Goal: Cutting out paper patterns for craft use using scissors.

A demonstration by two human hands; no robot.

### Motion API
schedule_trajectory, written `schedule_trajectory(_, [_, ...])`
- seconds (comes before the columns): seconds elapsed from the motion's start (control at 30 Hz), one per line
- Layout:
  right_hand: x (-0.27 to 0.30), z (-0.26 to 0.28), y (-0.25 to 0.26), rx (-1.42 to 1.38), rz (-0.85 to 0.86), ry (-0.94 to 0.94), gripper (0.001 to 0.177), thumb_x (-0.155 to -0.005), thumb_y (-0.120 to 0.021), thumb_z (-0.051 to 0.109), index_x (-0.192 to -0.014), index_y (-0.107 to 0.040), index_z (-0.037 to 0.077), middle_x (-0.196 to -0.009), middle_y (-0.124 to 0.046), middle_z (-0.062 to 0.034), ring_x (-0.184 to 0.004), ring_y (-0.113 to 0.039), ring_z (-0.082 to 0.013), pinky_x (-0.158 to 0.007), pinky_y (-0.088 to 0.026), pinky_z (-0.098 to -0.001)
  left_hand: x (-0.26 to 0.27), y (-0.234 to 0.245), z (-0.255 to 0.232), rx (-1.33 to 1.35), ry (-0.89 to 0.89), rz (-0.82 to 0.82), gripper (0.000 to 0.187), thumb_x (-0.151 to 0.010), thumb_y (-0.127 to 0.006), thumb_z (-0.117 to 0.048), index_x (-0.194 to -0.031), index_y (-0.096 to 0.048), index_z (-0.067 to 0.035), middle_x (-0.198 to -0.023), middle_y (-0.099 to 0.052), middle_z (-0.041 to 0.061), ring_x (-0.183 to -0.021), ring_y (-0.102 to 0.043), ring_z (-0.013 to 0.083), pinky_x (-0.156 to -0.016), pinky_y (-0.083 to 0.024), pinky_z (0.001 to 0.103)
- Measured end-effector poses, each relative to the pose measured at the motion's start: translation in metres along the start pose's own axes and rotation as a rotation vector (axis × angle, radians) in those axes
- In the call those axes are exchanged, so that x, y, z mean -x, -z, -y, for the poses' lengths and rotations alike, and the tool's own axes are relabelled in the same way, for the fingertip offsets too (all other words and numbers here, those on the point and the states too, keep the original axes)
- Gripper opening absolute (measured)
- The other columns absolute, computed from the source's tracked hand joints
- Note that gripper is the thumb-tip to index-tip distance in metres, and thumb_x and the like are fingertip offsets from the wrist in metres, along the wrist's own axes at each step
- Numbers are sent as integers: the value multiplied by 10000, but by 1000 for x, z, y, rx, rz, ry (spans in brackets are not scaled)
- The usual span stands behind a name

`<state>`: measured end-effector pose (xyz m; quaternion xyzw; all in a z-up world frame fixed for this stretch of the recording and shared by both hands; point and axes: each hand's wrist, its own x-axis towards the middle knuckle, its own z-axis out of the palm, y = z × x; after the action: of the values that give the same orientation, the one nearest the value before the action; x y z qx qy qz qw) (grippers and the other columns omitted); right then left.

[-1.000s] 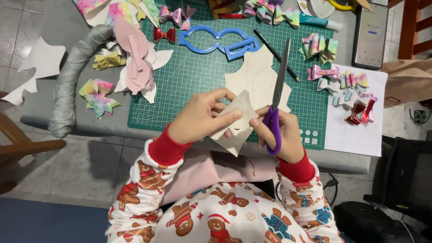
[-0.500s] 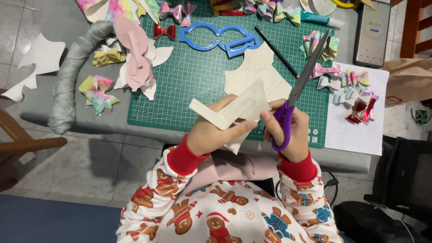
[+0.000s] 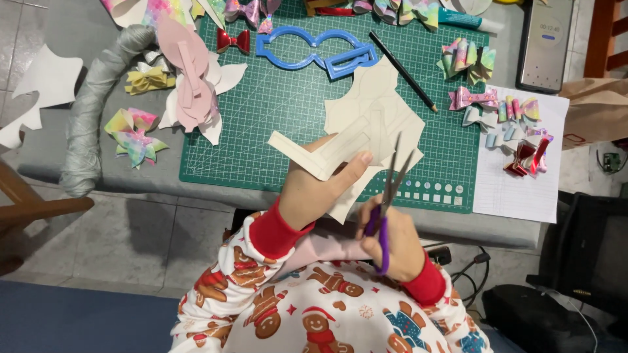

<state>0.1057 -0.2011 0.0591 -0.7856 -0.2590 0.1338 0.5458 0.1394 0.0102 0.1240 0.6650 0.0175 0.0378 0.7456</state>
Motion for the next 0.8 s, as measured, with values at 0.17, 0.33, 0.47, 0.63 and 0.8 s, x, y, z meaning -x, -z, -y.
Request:
schedule_trajectory(0.17, [-2,13,-9,-14,5,-54,626,-831,-616,772,-911,-587,153,-640,-691,25,-548,-706,-138,-558,-546,-263,2,-5,-11,-10,18,27,251,-917,-724,-245,-843,-691,-7,-648,-666,123,-735,-591,74,-557,-589,296])
schedule_trajectory(0.33, [-5,14,-13,-46,-44,-57,607,-820,-636,762,-864,-584,159,-613,-653,46,-528,-658,-108,-552,-521,-246,5,-8,-17,-25,7,5,238,-914,-721,-224,-817,-676,-12,-632,-655,131,-708,-588,69,-527,-573,286])
schedule_trajectory(0.47, [-5,15,-11,-14,-54,-45,588,-841,-626,753,-846,-581,167,-595,-632,48,-502,-628,-104,-535,-504,-238,7,-9,-19,-35,35,1,246,-904,-726,-233,-796,-673,-19,-616,-660,115,-676,-604,68,-523,-570,274])
schedule_trajectory(0.63, [-2,13,-10,-2,-48,-31,553,-862,-619,732,-836,-573,181,-579,-622,60,-488,-616,-100,-523,-496,-234,10,-12,-20,-26,57,-11,234,-893,-740,-230,-797,-678,-26,-615,-662,116,-683,-602,56,-546,-577,267])
schedule_trajectory(0.8, [-2,13,-9,25,-46,-16,560,-858,-607,748,-829,-574,190,-571,-631,67,-478,-617,-103,-518,-500,-231,12,-14,-21,-9,81,-11,239,-885,-741,-237,-787,-678,-28,-603,-656,108,-672,-597,55,-563,-592,286])
